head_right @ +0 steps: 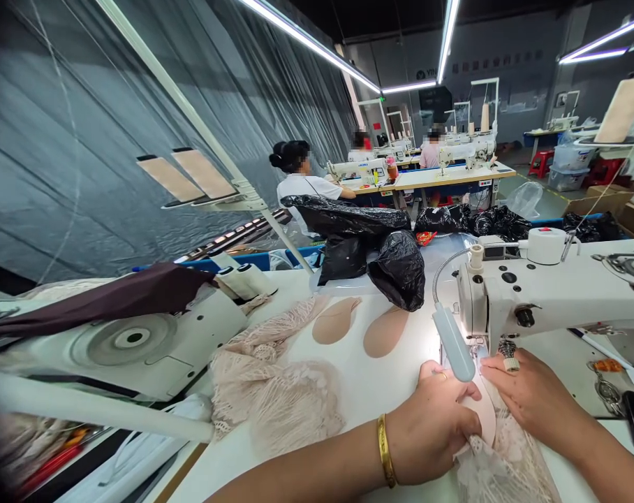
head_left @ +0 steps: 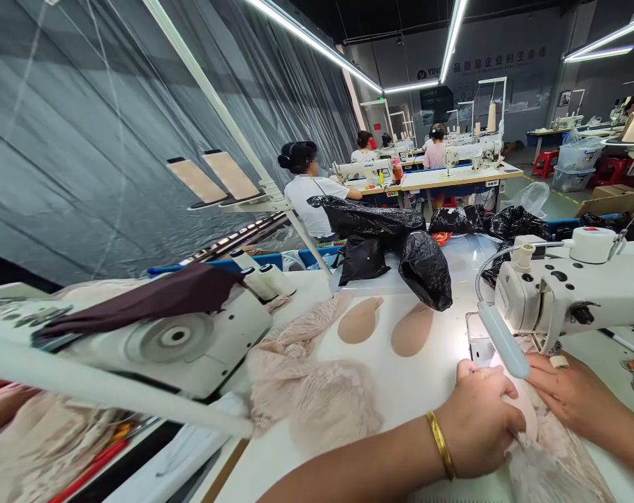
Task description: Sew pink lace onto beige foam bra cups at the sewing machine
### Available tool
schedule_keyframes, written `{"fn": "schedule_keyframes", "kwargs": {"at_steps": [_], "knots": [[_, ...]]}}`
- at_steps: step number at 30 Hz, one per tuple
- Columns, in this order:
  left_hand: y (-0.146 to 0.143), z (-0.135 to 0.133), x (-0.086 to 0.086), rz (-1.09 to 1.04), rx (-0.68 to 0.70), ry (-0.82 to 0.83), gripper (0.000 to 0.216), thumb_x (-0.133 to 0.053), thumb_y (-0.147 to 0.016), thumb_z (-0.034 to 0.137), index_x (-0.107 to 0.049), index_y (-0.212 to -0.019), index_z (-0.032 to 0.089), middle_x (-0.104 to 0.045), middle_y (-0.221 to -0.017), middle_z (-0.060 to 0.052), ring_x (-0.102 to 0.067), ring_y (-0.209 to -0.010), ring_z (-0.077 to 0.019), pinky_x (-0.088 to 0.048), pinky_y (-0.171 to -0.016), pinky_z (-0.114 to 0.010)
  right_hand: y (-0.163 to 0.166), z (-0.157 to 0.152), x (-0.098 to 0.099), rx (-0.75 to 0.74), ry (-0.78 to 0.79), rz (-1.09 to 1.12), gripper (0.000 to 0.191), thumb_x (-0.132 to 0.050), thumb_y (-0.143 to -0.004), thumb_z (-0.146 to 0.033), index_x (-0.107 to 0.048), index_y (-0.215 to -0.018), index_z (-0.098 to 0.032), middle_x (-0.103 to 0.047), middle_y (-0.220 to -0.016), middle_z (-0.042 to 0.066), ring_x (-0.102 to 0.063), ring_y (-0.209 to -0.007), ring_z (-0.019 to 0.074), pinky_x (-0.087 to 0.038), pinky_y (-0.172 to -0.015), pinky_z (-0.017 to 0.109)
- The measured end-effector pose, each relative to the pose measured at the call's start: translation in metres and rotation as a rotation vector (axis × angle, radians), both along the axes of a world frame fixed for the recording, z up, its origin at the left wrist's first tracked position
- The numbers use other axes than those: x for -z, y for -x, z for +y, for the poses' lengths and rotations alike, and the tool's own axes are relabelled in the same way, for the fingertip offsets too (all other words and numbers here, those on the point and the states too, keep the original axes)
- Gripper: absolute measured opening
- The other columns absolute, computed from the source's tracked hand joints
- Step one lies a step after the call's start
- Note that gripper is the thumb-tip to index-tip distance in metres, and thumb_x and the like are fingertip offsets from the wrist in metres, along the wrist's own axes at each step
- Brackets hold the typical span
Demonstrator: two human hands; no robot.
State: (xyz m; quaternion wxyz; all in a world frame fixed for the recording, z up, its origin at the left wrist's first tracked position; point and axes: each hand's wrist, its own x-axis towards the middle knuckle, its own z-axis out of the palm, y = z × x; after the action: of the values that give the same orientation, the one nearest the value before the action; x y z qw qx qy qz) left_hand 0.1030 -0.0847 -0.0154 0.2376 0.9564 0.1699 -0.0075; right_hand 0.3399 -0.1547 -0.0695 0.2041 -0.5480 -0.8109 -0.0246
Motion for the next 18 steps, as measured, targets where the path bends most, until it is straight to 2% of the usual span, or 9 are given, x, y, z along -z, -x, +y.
{"fn": "schedule_keyframes", "kwargs": {"at_steps": [5, 11, 15, 18], "knots": [[0.0, 0.013, -0.001, 0.007, 0.06, -0.04, 0.026, -0.065, -0.084, 0.016, -0.08, -0.101, 0.028, -0.068, -0.132, -0.005, -0.06, -0.124, -0.0297, -0.039, -0.1, -0.053, -0.003, 0.002, 0.0, -0.011, -0.025, 0.015, 0.036, -0.044, -0.104, -0.019, -0.077, -0.111, -0.031, -0.079, -0.117, 0.003, -0.072, -0.093, 0.0229, -0.06, -0.08, 0.033], [-0.001, 0.036, -0.007, -0.011, 0.113, -0.107, 0.025, -0.067, -0.08, 0.014, -0.079, -0.098, 0.026, -0.072, -0.128, -0.002, -0.064, -0.107, -0.0229, -0.038, -0.095, -0.044, -0.006, 0.005, 0.002, -0.014, -0.049, 0.013, 0.035, -0.047, -0.101, -0.019, -0.077, -0.115, -0.032, -0.08, -0.117, 0.002, -0.072, -0.095, 0.0237, -0.06, -0.08, 0.035], [-0.001, 0.049, -0.011, 0.0, 0.137, -0.11, 0.031, -0.063, -0.078, 0.01, -0.078, -0.101, 0.026, -0.073, -0.131, -0.002, -0.065, -0.112, -0.0227, -0.035, -0.099, -0.046, -0.005, 0.003, 0.0, -0.025, -0.035, 0.005, 0.035, -0.045, -0.102, -0.016, -0.076, -0.108, -0.032, -0.079, -0.117, 0.002, -0.071, -0.094, 0.0231, -0.058, -0.077, 0.034], [0.002, 0.053, -0.008, -0.014, 0.162, -0.134, 0.03, -0.063, -0.077, 0.009, -0.077, -0.1, 0.024, -0.075, -0.126, -0.003, -0.065, -0.109, -0.0239, -0.034, -0.101, -0.048, -0.003, 0.001, -0.002, -0.063, -0.024, 0.016, 0.035, -0.043, -0.103, -0.015, -0.074, -0.103, -0.03, -0.078, -0.114, 0.003, -0.07, -0.092, 0.0224, -0.056, -0.075, 0.033]]}}
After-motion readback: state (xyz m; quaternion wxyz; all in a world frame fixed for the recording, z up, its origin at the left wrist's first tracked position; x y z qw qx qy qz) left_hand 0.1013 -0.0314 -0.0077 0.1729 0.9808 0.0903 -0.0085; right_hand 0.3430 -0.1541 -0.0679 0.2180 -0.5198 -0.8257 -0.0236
